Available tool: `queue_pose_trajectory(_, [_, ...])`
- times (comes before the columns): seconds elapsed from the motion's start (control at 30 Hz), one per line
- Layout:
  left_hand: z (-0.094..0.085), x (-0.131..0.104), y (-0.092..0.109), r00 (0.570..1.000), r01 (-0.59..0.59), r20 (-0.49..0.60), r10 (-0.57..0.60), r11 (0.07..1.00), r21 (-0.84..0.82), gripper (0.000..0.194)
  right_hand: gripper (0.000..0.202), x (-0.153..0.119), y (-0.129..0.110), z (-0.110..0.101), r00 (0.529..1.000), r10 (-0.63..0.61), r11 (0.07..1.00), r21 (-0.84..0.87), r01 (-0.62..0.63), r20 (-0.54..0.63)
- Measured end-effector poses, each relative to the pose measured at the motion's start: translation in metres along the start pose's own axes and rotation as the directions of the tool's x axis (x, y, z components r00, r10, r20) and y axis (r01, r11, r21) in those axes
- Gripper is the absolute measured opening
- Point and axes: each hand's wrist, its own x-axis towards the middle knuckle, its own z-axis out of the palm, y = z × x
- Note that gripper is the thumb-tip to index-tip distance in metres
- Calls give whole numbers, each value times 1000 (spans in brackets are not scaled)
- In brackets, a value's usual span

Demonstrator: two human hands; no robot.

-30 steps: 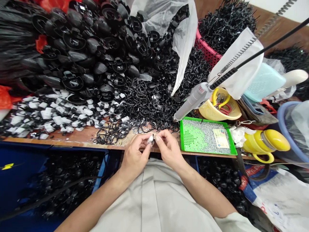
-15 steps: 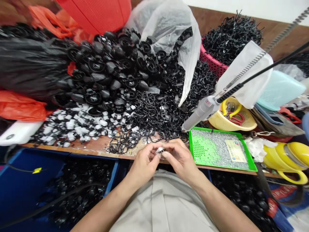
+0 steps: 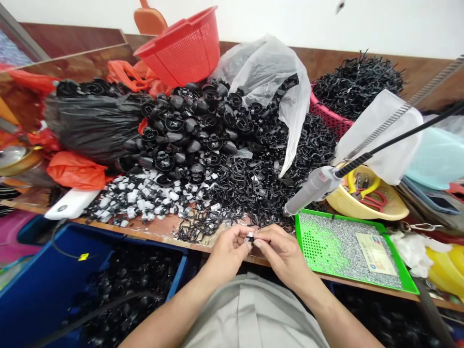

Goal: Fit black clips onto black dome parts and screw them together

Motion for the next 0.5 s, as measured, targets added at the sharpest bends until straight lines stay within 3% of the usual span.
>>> queue_pose_trajectory(0.13, [-1, -3, 2, 997, -63, -39, 70, 984, 170, 29, 12, 2, -4, -2, 1000, 21, 1000, -22, -21, -6])
queue_pose_trajectory(0.37, [1, -7, 2, 999, -42, -13, 43, 997, 67, 25, 12, 2, -3, -5, 996, -13, 1000, -16, 14, 89])
queue_pose_trajectory(0.5, [1, -8, 4, 1000, 9, -27, -8, 1000, 10, 25, 14, -1, -5, -4, 998, -18, 996, -81, 23, 65])
